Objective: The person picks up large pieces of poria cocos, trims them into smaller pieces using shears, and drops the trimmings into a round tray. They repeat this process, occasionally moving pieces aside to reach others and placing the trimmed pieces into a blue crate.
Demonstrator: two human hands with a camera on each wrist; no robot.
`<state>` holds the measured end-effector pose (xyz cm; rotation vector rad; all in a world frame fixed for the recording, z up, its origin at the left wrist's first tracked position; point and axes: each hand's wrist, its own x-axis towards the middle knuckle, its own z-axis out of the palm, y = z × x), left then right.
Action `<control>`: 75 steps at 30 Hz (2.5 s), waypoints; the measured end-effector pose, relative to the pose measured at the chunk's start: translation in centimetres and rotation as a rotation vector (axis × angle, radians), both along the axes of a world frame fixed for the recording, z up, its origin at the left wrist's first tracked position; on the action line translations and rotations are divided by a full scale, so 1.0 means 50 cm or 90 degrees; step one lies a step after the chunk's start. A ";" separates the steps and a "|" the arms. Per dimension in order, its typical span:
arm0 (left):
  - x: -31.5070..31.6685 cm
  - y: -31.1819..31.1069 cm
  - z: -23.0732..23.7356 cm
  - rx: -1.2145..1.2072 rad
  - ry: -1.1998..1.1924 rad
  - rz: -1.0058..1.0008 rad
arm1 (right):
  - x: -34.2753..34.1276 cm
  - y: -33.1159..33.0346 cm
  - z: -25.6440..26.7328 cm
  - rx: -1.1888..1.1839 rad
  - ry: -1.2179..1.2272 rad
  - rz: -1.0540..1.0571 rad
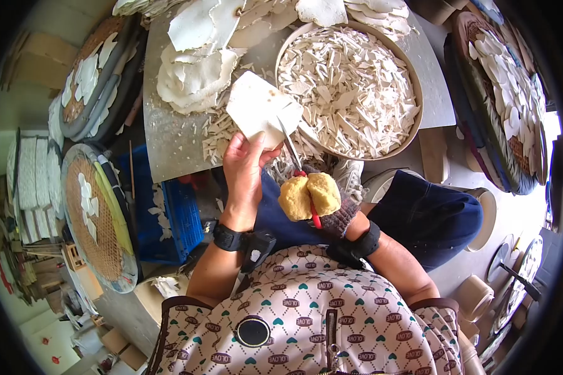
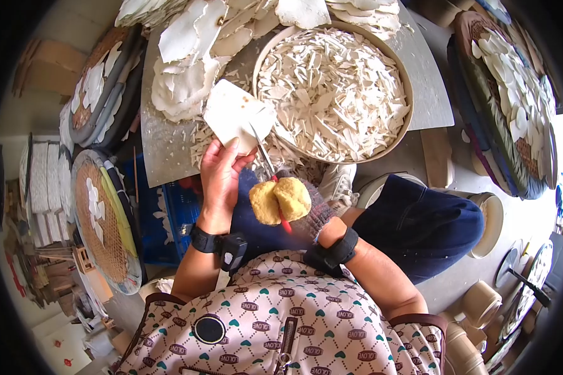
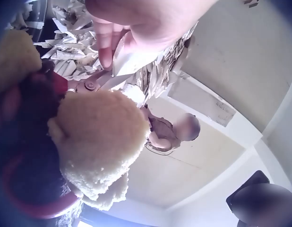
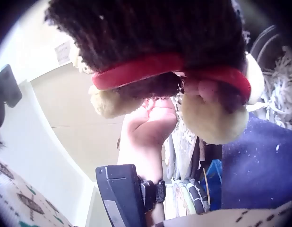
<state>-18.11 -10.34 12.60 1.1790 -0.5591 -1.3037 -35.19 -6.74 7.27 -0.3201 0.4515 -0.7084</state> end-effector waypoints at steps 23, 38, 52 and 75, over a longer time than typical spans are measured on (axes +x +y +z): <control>0.084 -0.041 0.041 -0.044 -0.169 -0.018 | 0.000 -0.013 -0.055 0.026 -0.368 0.019; -0.002 -0.095 0.033 -0.295 -0.874 -0.144 | -0.037 -0.014 0.122 -0.601 0.369 0.141; 0.047 -0.047 0.036 -0.055 -0.144 -0.042 | -0.006 0.005 -0.017 -0.046 -0.079 -0.074; 0.018 -0.022 0.012 -0.022 -0.172 -0.059 | 0.014 0.001 -0.006 -0.494 0.427 -0.043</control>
